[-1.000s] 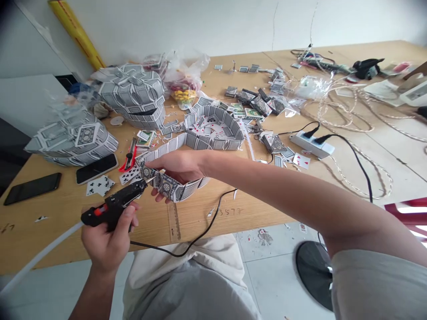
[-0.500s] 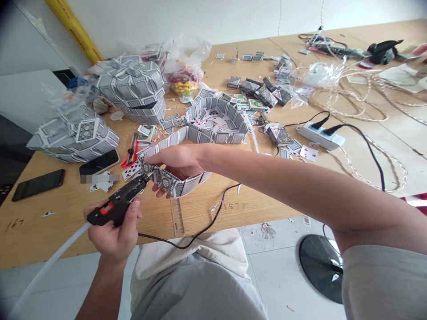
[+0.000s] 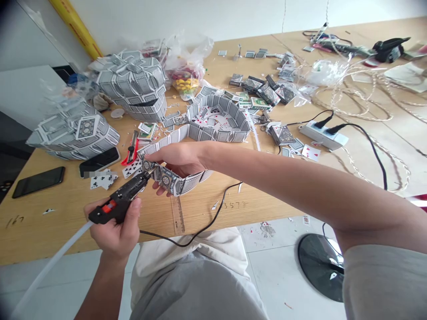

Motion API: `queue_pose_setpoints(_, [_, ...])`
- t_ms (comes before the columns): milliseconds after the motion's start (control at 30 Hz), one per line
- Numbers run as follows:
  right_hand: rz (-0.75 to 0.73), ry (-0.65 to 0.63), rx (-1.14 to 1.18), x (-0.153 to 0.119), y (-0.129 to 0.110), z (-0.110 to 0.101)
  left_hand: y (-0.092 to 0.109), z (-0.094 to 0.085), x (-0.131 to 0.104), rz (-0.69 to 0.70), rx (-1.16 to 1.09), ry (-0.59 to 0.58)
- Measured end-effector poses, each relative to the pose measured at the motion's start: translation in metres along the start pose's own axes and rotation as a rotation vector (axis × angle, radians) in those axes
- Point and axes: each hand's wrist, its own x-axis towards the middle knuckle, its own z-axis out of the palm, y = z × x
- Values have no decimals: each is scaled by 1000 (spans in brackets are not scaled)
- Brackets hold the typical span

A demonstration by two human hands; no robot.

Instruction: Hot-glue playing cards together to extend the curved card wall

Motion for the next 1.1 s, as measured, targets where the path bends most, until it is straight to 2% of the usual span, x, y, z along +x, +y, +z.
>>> queue_pose_setpoints(233, [-10, -10, 15, -1, 2, -1, 6, 0, 5, 53, 65, 6])
queue_pose_setpoints(500, [-24, 0, 21, -3, 1, -1, 0, -1, -2, -2, 42, -2])
queue_pose_setpoints(900, [2, -4, 17, -4, 0, -2, -3, 0, -7, 52, 40, 27])
queue_pose_setpoints(1100, [13, 19, 8, -4, -1, 1, -8, -2, -14, 26, 38, -2])
